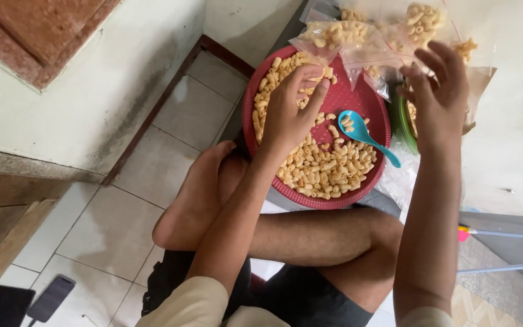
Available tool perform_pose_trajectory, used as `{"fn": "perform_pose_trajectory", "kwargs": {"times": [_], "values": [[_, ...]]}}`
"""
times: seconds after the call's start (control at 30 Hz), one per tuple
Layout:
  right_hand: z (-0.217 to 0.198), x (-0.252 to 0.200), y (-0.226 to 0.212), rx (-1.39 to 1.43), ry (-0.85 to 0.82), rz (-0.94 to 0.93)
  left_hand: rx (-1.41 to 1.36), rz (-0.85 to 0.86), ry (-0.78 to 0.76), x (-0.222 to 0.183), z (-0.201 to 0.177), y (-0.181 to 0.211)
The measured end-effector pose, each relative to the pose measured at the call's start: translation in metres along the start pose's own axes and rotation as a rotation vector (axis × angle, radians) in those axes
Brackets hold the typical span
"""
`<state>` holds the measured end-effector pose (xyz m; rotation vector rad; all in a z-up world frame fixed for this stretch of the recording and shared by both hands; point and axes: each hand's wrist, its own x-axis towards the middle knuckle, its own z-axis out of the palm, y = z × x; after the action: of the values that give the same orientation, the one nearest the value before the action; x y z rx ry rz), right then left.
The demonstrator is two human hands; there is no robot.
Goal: Packaging macaroni snacks into small plastic bags using a scoop while sitting on the floor.
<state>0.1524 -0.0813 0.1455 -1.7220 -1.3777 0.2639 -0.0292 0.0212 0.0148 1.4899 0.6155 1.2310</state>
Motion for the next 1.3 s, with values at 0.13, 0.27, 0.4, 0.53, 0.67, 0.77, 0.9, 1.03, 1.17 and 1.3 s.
{"fn": "perform_pose_trajectory", "kwargs": {"times": [0.13, 0.27, 0.4, 0.53, 0.67, 0.77, 0.9, 1.03, 1.17, 1.3], "values": [[-0.012, -0.074, -0.006, -0.021, 0.02, 0.067, -0.005, 0.032, 0.003, -0.003, -0.005, 0.011], [-0.037, -0.131, 0.023, -0.138, 0.159, 0.209, 0.075, 0.073, -0.024, -0.003, 0.002, -0.002], [-0.05, -0.181, 0.074, -0.433, 0.475, 0.081, 0.163, 0.161, -0.078, -0.005, 0.009, -0.002], [-0.064, -0.218, 0.138, -0.52, 0.527, 0.326, 0.14, 0.179, -0.173, -0.013, 0.011, 0.018], [-0.065, -0.212, 0.159, -0.638, 0.447, 0.304, 0.207, 0.245, -0.237, -0.015, 0.018, 0.018], [-0.056, -0.207, 0.159, -0.718, 0.348, 0.467, 0.208, 0.234, -0.272, -0.016, 0.018, 0.024], [-0.055, -0.203, 0.146, -0.732, 0.309, 0.633, 0.238, 0.202, -0.27, -0.019, 0.019, 0.032], [-0.055, -0.206, 0.136, -0.74, 0.402, 0.573, 0.231, 0.223, -0.283, -0.018, 0.02, 0.029], [-0.054, -0.201, 0.115, -0.63, 0.533, 0.386, 0.262, 0.222, -0.287, -0.018, 0.021, 0.027], [-0.046, -0.177, 0.064, -0.373, 0.542, 0.11, 0.209, 0.246, -0.339, -0.017, 0.024, 0.025]]}}
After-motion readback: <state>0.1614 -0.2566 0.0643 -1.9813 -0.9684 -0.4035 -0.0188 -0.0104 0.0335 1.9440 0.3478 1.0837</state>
